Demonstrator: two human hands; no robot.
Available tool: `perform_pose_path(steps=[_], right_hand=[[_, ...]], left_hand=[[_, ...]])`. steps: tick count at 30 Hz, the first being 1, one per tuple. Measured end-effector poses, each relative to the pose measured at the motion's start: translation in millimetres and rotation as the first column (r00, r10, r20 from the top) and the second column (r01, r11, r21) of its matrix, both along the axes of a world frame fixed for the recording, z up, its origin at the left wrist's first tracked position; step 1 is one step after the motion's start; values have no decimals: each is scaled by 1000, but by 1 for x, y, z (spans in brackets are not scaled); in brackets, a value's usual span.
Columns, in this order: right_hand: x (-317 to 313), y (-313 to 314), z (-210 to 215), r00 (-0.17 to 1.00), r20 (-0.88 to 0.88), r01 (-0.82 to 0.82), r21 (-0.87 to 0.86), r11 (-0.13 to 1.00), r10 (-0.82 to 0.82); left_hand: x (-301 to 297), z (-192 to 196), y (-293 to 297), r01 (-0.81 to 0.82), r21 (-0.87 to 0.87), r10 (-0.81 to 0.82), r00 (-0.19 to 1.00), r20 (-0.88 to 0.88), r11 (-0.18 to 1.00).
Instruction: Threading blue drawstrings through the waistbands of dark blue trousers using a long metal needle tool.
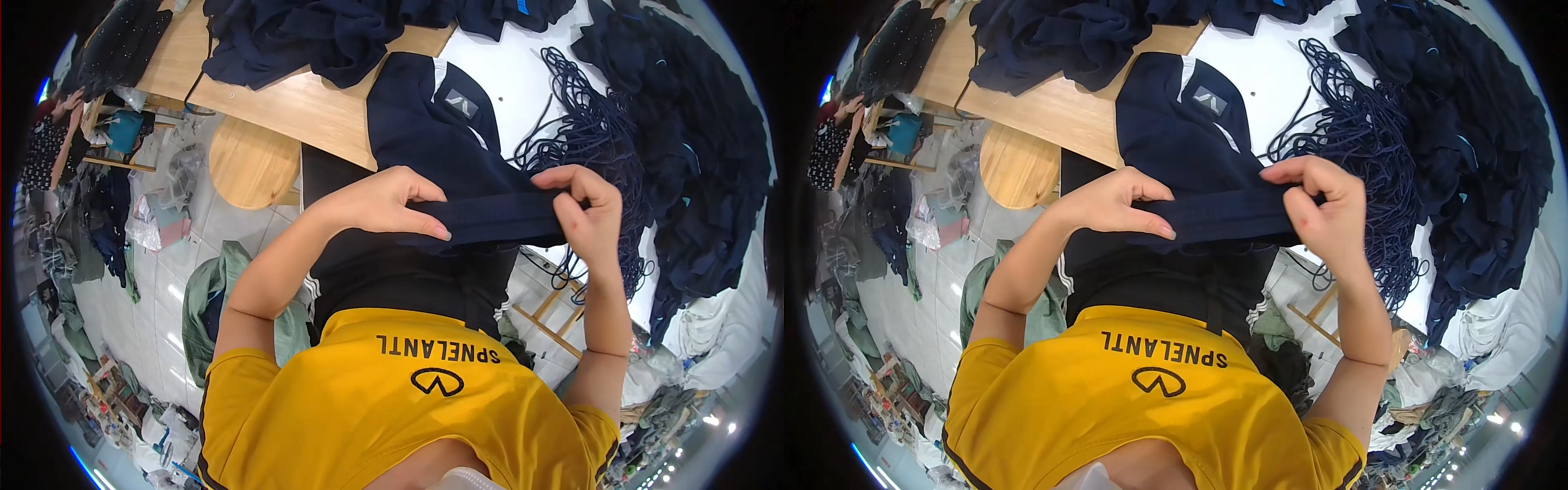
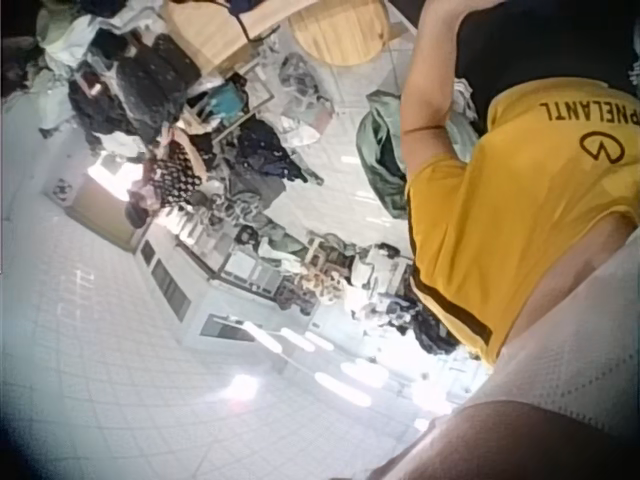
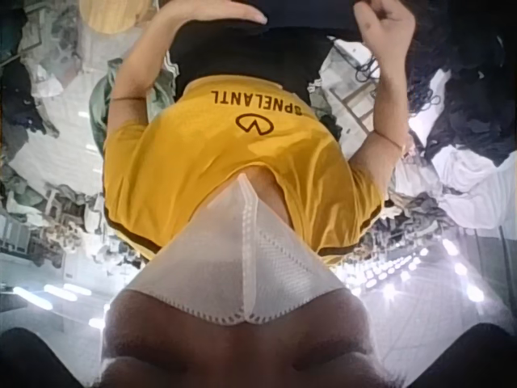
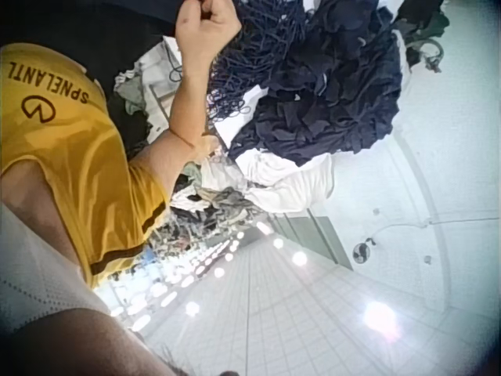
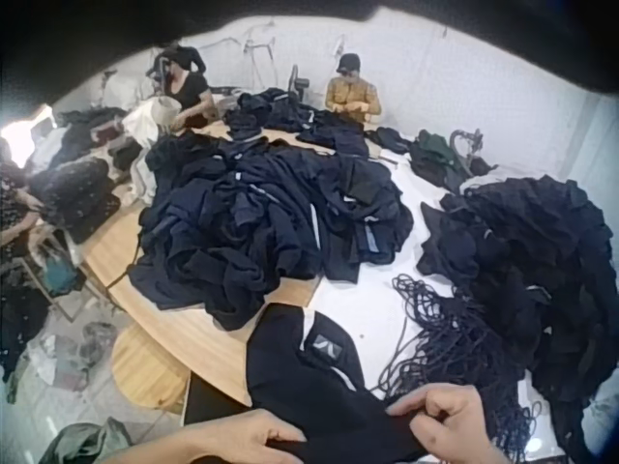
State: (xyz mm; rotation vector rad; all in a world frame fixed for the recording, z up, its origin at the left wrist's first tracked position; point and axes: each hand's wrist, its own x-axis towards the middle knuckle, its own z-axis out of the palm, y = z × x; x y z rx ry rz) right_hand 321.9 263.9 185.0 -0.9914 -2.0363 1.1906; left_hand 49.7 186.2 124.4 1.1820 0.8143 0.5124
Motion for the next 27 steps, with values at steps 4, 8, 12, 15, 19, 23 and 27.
perform_pose_path(steps=[4,8,12,15,19,23,27], right_hand=[[-13,-13,-8,999,-36,13,42,999,-11],[-29,-31,-21,987,-158,-29,-192,981,-2],[-44,-49,-23,992,-101,-100,-201,975,81],[-43,-50,-42,998,-42,-55,-89,994,52],[20,1,-108,776,488,134,493,860,-400],[16,-28,-70,848,504,9,301,953,-167],[-27,-26,-4,990,134,-109,597,795,35]], left_hand=[[13,0,-4,-6,270,47,988,-147,963],[32,-8,-21,-184,380,245,962,-119,906],[36,-8,-21,-230,737,497,852,-162,636],[27,0,-17,-55,918,615,758,-218,393],[-53,40,4,-4,972,875,436,-210,235],[-79,62,19,307,947,850,471,-237,94],[-17,69,47,98,995,618,783,-72,-9]])
